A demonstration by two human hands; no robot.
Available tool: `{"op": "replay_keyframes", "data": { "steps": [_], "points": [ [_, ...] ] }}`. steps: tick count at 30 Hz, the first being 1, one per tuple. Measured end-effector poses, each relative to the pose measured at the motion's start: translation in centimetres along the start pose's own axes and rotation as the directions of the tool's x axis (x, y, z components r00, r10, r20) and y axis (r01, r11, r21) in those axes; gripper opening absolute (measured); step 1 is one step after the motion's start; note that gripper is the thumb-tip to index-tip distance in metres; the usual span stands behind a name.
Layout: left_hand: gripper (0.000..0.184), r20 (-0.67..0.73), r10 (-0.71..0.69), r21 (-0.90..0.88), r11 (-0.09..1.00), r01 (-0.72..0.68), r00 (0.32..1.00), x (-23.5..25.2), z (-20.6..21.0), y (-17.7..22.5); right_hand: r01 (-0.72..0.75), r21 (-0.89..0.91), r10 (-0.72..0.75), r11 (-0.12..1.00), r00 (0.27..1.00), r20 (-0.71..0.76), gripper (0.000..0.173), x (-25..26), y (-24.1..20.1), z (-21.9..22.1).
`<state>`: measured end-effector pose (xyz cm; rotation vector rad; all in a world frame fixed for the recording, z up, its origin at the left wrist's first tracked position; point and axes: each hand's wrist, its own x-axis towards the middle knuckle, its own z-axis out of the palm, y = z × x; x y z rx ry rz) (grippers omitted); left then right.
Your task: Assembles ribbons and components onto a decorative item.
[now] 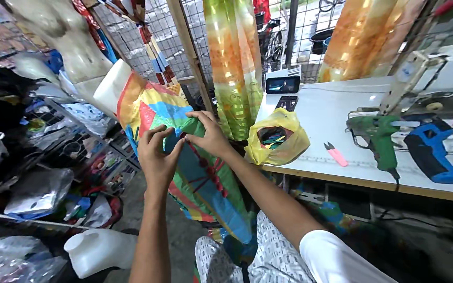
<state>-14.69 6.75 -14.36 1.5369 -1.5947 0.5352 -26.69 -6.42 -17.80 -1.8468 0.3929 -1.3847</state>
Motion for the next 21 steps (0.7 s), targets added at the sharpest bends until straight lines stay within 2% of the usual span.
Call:
{"op": "replay_keyframes", "data": {
  "steps": [6, 11, 14, 17, 21],
  "points": [
    [0.036, -0.063, 0.015, 0.04, 0.999, -0.012, 0.998, -0.1, 0.9, -0.2, 0.009, -0.002, -0.009, 1.0, 1.0, 0.013, 0.054, 0.1, 0.1, -0.1],
    [0.044, -0.039, -0.007, 0.019, 1.0, 0.008, 0.999, -0.7, 0.4, 0.5, 0.035, 0.013, -0.036, 0.999, 0.993, 0.11, 0.058, 0.3, 0.1, -1.7],
    [0.039, 0.001, -0.023, -0.024, 0.999, 0.023, 1.0, -0.8, -0.5, 0.9, 0.029, 0.074, -0.038, 0.997, 0.992, 0.12, 0.045, 0.7, -0.2, -2.8],
    [0.034, 0.007, -0.07, -0.006, 0.998, 0.07, 0.998, -0.5, -1.4, 1.2, 0.009, 0.061, -0.018, 0.998, 0.989, 0.145, 0.035, 1.3, -0.2, -3.5],
    [0.027, -0.047, -0.084, 0.032, 0.996, 0.085, 0.995, -0.8, -1.2, 1.3, 0.025, 0.054, -0.036, 0.998, 0.977, 0.212, 0.025, 2.3, -0.3, -3.4]
  ]
}}
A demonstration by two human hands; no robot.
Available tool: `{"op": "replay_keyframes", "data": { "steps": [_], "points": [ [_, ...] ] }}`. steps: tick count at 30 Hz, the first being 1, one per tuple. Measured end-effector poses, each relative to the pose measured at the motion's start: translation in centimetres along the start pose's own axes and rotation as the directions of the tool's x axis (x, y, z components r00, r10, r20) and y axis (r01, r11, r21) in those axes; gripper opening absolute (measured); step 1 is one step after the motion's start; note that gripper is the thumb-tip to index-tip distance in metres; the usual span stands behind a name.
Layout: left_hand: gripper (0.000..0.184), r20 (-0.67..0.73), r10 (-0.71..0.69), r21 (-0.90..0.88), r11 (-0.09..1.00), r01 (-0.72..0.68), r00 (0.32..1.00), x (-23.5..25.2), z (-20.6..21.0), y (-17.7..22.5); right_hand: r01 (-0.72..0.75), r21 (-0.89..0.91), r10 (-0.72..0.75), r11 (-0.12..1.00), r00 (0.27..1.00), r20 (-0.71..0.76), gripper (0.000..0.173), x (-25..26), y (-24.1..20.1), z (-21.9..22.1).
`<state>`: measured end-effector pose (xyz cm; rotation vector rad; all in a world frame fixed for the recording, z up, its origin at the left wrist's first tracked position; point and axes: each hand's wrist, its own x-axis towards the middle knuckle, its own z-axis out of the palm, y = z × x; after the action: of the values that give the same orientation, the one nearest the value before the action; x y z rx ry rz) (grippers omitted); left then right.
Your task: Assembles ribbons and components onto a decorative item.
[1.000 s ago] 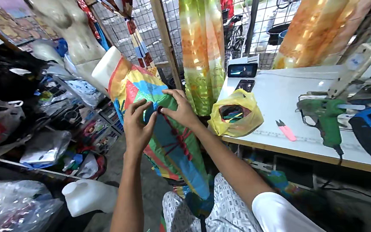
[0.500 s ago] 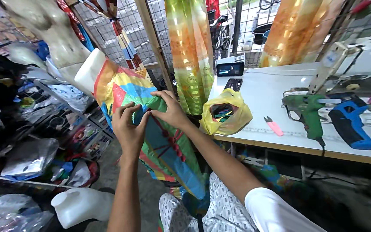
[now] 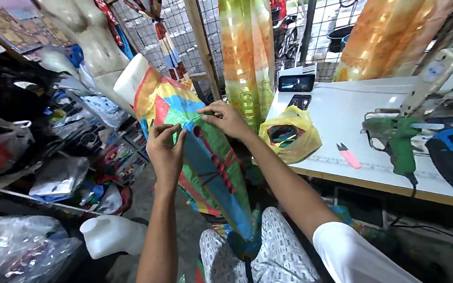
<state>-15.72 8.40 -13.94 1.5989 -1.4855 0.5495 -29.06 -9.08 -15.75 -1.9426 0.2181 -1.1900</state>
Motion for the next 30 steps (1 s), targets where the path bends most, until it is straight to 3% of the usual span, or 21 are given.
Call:
{"op": "replay_keyframes", "data": {
  "steps": [3, 7, 12, 16, 19, 25, 30],
  "points": [
    [0.02, -0.04, -0.007, -0.027, 1.0, 0.006, 0.999, -0.1, 0.3, 0.2, 0.015, -0.01, -0.015, 1.0, 1.0, 0.001, 0.018, 0.7, 0.2, 0.2],
    [0.017, -0.05, -0.011, -0.005, 1.0, 0.011, 0.999, -0.1, 0.3, 0.3, 0.093, 0.108, -0.089, 0.99, 0.995, -0.044, 0.014, 1.3, 1.4, 0.6],
    [0.018, -0.03, -0.02, -0.042, 0.999, 0.018, 0.999, 0.7, 0.3, -0.2, 0.091, 0.151, -0.075, 0.984, 0.991, -0.107, 0.019, 0.5, 1.6, 0.9],
    [0.05, 0.053, -0.048, -0.031, 0.998, 0.05, 0.997, 1.3, 0.1, 0.3, 0.022, 0.244, 0.015, 0.97, 0.989, -0.149, 0.039, -0.6, 1.8, 0.9],
    [0.065, 0.058, -0.072, 0.066, 0.996, 0.068, 0.996, 1.7, 0.9, 0.9, -0.072, 0.317, 0.119, 0.946, 0.984, -0.131, 0.041, -1.5, 2.1, 1.3],
    [0.061, -0.065, -0.115, 0.133, 0.983, 0.123, 0.991, 1.5, 2.9, 0.3, -0.093, 0.266, 0.141, 0.959, 0.976, -0.164, 0.021, -1.8, 2.8, 1.3],
    [0.059, -0.121, -0.111, 0.111, 0.986, 0.124, 0.986, 1.2, 3.4, -0.1, -0.106, 0.274, 0.15, 0.956, 0.978, -0.146, 0.018, -1.7, 2.9, 1.0]
  ]
}}
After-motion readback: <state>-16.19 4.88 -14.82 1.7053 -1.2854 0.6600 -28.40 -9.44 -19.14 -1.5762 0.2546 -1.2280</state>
